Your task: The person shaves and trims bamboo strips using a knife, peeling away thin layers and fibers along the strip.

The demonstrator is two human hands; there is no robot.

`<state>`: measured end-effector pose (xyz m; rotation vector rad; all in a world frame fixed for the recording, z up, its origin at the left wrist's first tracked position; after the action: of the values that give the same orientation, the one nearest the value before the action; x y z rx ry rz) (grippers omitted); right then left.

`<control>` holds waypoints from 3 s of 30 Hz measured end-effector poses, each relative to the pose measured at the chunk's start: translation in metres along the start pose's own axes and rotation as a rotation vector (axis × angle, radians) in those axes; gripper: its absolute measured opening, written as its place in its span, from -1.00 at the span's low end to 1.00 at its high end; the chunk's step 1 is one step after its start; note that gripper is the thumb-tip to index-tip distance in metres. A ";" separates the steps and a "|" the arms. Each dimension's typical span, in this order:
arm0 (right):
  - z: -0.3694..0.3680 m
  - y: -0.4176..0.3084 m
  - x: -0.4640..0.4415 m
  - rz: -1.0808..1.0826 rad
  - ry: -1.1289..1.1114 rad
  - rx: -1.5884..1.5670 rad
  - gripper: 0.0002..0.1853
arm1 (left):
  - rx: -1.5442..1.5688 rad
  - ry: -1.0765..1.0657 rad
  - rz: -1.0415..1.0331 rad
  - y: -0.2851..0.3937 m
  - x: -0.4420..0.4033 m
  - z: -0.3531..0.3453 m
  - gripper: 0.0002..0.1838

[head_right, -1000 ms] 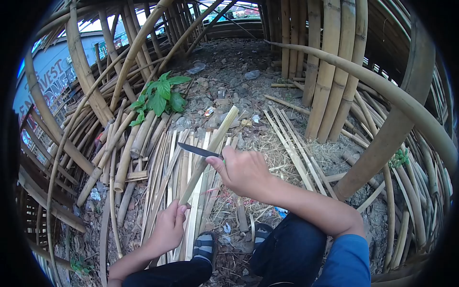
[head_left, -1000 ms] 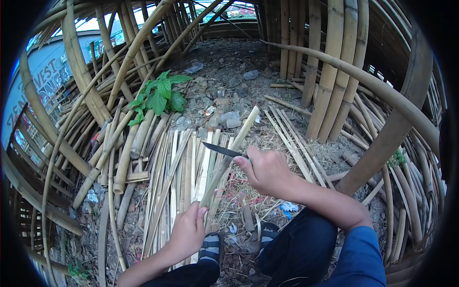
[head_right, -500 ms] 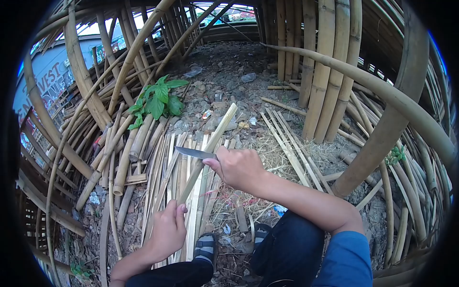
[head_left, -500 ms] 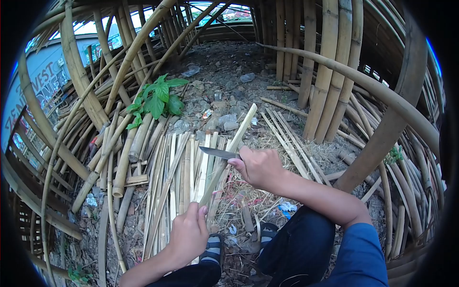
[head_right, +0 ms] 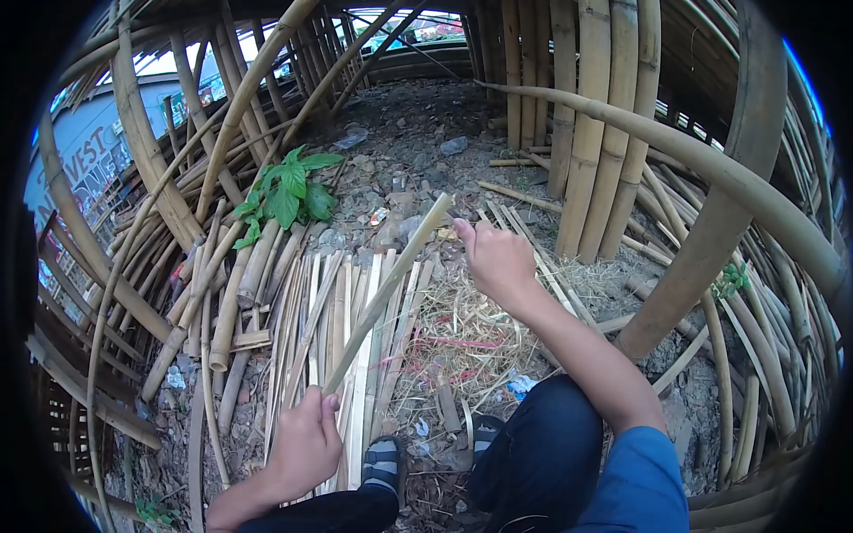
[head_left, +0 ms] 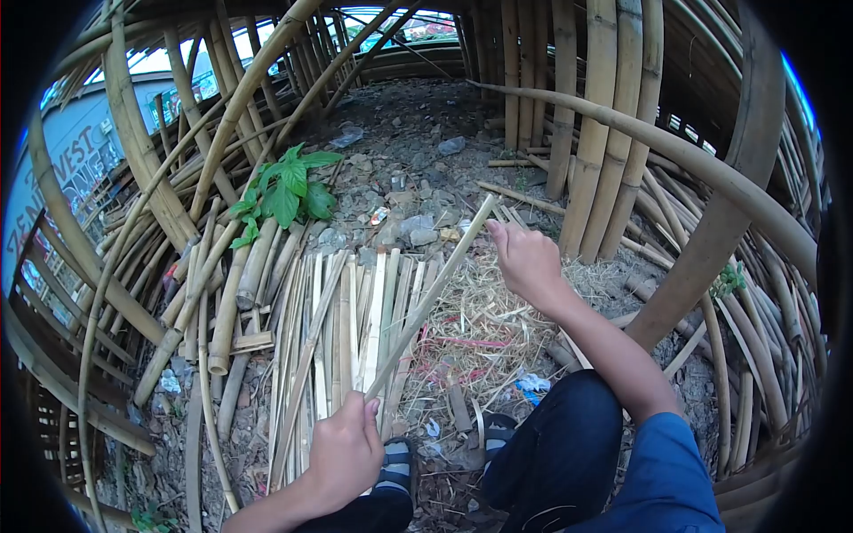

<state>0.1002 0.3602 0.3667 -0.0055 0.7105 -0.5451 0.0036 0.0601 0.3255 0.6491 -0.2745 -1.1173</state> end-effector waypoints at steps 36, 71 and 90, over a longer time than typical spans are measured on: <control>-0.011 -0.118 0.046 0.457 -0.221 -0.223 -0.47 | 0.307 -0.106 0.191 -0.032 -0.013 -0.017 -0.53; -0.024 -0.098 0.036 0.450 -0.176 -0.060 -0.44 | 0.185 -0.097 0.142 -0.021 -0.008 -0.010 -0.54; -0.009 -0.054 0.027 0.436 0.020 0.144 -0.47 | 0.193 -0.080 0.113 -0.021 -0.004 -0.012 -0.55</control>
<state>0.0861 0.3027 0.3532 0.2841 0.6657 -0.1765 -0.0075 0.0617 0.3033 0.7511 -0.4868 -1.0165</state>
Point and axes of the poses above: each hand's wrist, its own x-axis away from the middle knuckle, its own z-axis out of the back of the hand, y = z × x, the point moved 10 cm from there along -x, towards the middle knuckle, and after that the axes turned 11 degrees about -y, right-handed, at the moved point
